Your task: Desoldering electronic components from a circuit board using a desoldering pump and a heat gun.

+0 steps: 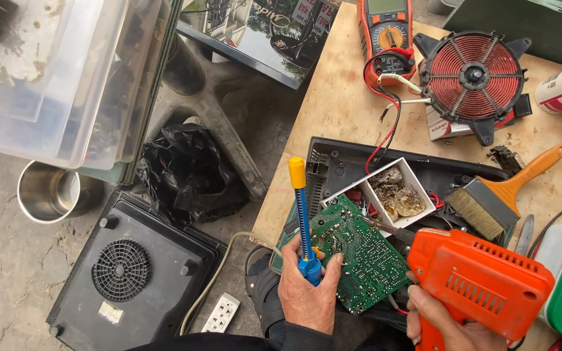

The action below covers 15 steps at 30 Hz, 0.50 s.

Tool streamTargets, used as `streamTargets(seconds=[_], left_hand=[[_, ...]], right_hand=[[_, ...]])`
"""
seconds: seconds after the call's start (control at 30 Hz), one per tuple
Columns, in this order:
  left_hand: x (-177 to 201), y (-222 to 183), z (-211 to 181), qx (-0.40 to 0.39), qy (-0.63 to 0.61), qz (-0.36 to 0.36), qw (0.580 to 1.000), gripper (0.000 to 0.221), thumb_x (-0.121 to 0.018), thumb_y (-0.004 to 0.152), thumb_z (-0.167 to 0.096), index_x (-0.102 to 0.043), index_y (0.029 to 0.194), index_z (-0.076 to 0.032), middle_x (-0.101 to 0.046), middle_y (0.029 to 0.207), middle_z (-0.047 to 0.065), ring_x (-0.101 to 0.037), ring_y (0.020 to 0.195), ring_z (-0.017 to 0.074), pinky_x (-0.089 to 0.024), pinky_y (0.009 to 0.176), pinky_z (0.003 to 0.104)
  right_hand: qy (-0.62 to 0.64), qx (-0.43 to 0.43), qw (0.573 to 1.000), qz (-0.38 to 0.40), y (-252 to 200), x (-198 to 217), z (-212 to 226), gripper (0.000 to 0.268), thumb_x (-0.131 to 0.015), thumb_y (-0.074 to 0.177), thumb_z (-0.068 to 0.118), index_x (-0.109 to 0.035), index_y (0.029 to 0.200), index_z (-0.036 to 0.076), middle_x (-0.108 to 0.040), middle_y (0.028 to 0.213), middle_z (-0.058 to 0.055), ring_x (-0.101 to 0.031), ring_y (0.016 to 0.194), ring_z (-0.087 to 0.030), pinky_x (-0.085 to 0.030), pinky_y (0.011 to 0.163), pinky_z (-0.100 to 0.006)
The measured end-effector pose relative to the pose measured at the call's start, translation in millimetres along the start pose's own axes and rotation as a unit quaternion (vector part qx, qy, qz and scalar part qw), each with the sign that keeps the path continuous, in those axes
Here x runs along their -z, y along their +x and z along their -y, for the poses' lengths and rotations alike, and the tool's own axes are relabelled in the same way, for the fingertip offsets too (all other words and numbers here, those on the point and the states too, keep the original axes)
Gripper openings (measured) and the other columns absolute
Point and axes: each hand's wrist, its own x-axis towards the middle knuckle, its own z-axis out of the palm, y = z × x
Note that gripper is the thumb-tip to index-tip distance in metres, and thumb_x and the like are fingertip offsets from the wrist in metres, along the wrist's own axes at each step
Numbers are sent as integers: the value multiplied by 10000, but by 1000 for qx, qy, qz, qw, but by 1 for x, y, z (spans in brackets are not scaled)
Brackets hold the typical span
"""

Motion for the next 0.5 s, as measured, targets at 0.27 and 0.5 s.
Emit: streamTargets(seconds=[0.27, 0.5], left_hand=[[1, 0, 2, -10, -37, 7, 999, 809, -903, 852, -496, -536, 1565, -389, -779, 1104, -90, -753, 838, 160, -659, 929, 424], [2, 0, 0, -18, -28, 8, 999, 823, -900, 863, -503, -512, 1584, -422, -745, 1188, -59, -779, 900, 176, -696, 929, 414]], right_hand=[[35, 28, 998, 37, -2, -8, 4, 277, -697, 1010, -45, -742, 1238, -195, -568, 714, -376, -507, 440, -474, -422, 432, -531], [42, 36, 998, 42, 2, -7, -1, 281, -684, 1022, -40, -745, 1246, -199, -576, 746, -361, -505, 438, -470, -419, 418, -532]])
